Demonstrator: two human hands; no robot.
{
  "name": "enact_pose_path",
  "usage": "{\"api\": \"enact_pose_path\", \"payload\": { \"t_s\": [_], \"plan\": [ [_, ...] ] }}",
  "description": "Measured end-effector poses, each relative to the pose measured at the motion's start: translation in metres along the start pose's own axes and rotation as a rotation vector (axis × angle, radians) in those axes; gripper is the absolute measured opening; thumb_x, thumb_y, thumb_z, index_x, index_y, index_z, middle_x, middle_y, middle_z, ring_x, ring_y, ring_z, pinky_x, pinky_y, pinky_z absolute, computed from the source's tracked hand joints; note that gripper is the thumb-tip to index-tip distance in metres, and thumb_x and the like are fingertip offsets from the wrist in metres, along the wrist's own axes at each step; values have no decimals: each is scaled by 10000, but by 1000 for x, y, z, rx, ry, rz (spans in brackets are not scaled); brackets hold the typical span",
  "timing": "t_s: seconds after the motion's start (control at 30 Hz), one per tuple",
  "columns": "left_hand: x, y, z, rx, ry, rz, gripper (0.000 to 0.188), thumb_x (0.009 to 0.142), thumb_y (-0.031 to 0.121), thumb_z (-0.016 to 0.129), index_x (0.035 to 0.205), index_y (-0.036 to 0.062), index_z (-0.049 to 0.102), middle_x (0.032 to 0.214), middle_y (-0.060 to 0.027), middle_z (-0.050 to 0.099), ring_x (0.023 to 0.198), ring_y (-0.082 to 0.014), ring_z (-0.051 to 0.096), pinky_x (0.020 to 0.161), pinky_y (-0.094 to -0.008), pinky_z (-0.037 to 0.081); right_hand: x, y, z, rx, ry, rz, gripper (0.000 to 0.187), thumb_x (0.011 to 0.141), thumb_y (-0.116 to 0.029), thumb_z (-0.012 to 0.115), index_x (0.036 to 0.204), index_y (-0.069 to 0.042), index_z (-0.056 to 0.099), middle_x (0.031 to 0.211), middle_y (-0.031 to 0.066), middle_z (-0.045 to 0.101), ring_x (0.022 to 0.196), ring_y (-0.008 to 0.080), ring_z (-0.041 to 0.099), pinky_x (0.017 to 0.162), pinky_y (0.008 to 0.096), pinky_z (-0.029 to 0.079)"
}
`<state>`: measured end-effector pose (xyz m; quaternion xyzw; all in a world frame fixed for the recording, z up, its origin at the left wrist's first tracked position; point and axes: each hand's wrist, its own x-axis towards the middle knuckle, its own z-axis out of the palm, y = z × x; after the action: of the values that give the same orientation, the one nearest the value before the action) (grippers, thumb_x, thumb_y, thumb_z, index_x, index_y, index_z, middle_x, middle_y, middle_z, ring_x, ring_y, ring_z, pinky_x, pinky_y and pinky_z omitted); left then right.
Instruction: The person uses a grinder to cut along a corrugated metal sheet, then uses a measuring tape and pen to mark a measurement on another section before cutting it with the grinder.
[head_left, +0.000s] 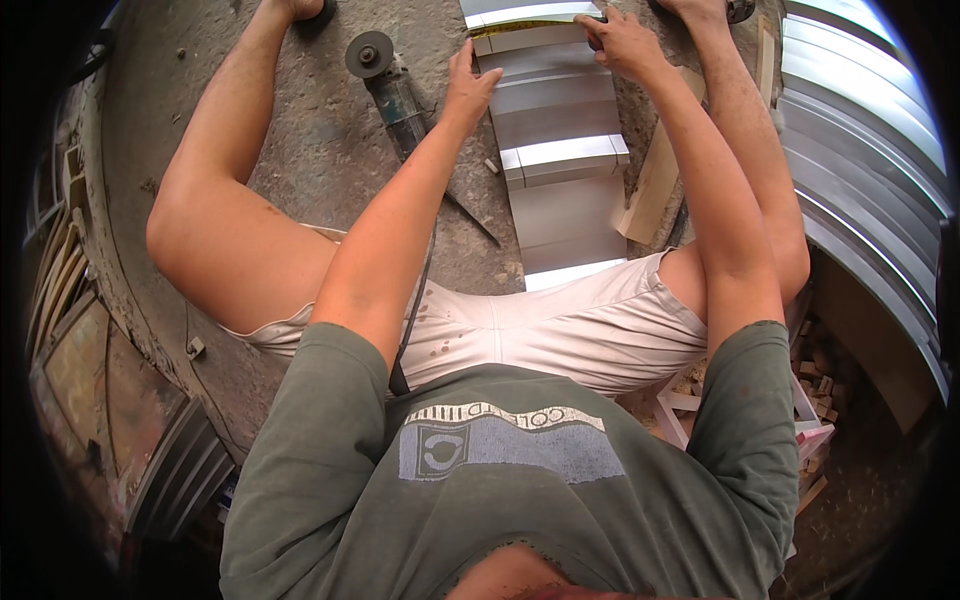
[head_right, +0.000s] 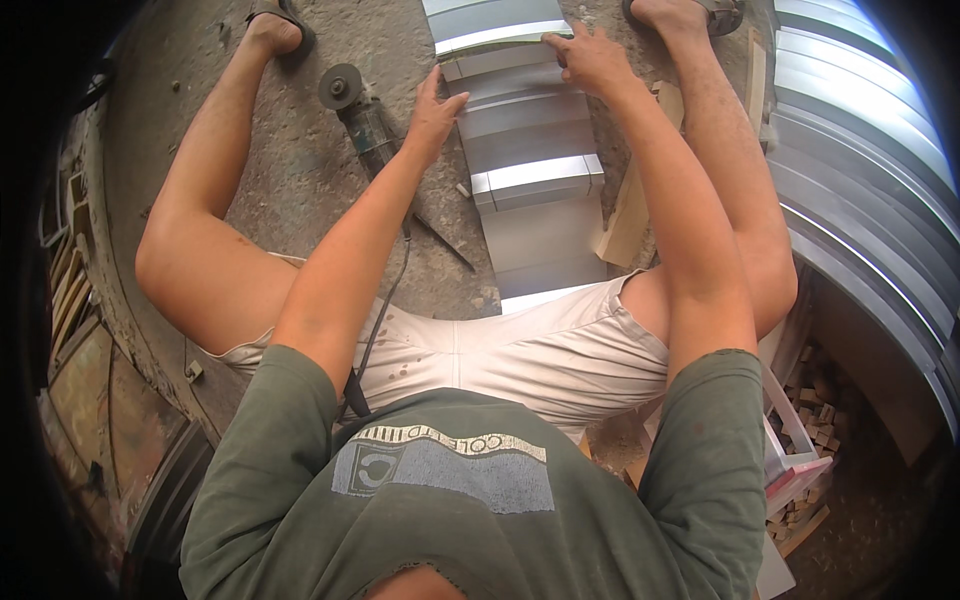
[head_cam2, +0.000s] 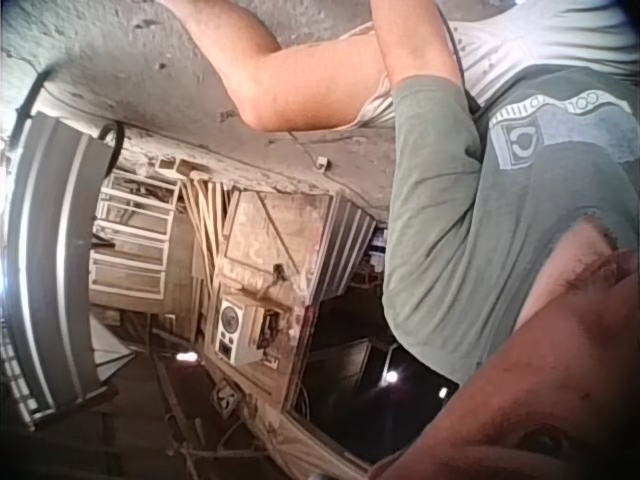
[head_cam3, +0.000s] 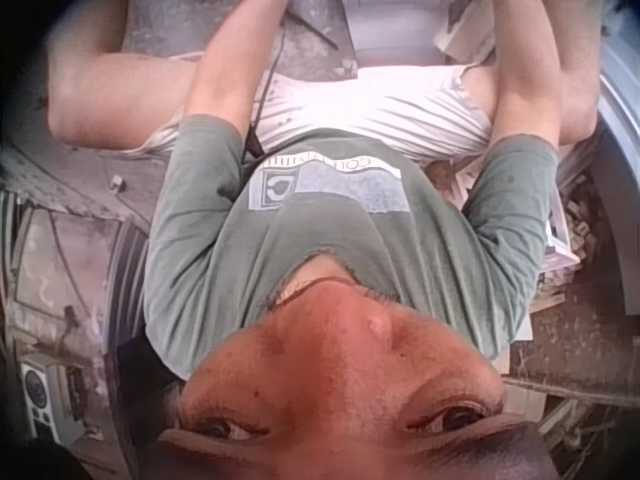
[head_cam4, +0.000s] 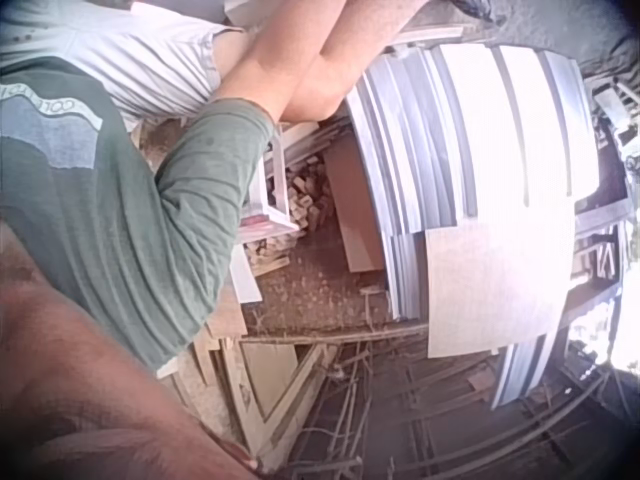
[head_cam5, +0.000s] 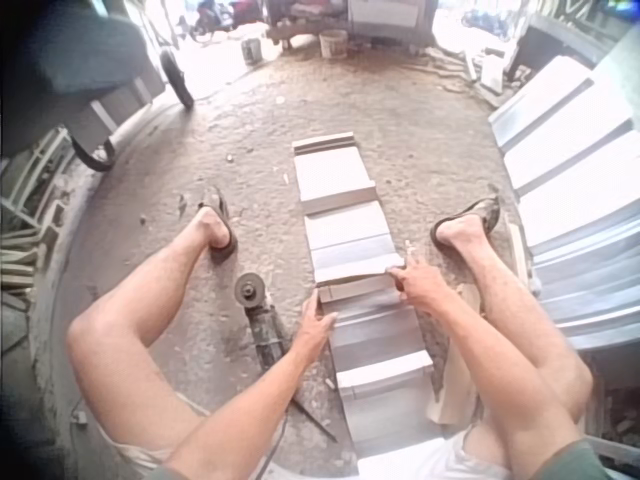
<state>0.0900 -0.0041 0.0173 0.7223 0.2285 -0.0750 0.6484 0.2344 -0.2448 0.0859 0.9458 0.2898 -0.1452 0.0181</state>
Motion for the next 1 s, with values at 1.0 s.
{"api": "enact_pose_path", "payload": {
  "t_s": [1.0],
  "plan": [
    [23, -40, -1, 73, 307, 66, 660, 913, 147, 722, 1478, -39, 438, 1284, -182, 594, 784, -153, 621, 696, -301, 530, -11, 38, -32, 609, 163, -136, 604, 773, -224, 697, 1370, -228, 604, 1145, 176, 612, 1094, 376, 616, 961, 414, 503]
  ]
}}
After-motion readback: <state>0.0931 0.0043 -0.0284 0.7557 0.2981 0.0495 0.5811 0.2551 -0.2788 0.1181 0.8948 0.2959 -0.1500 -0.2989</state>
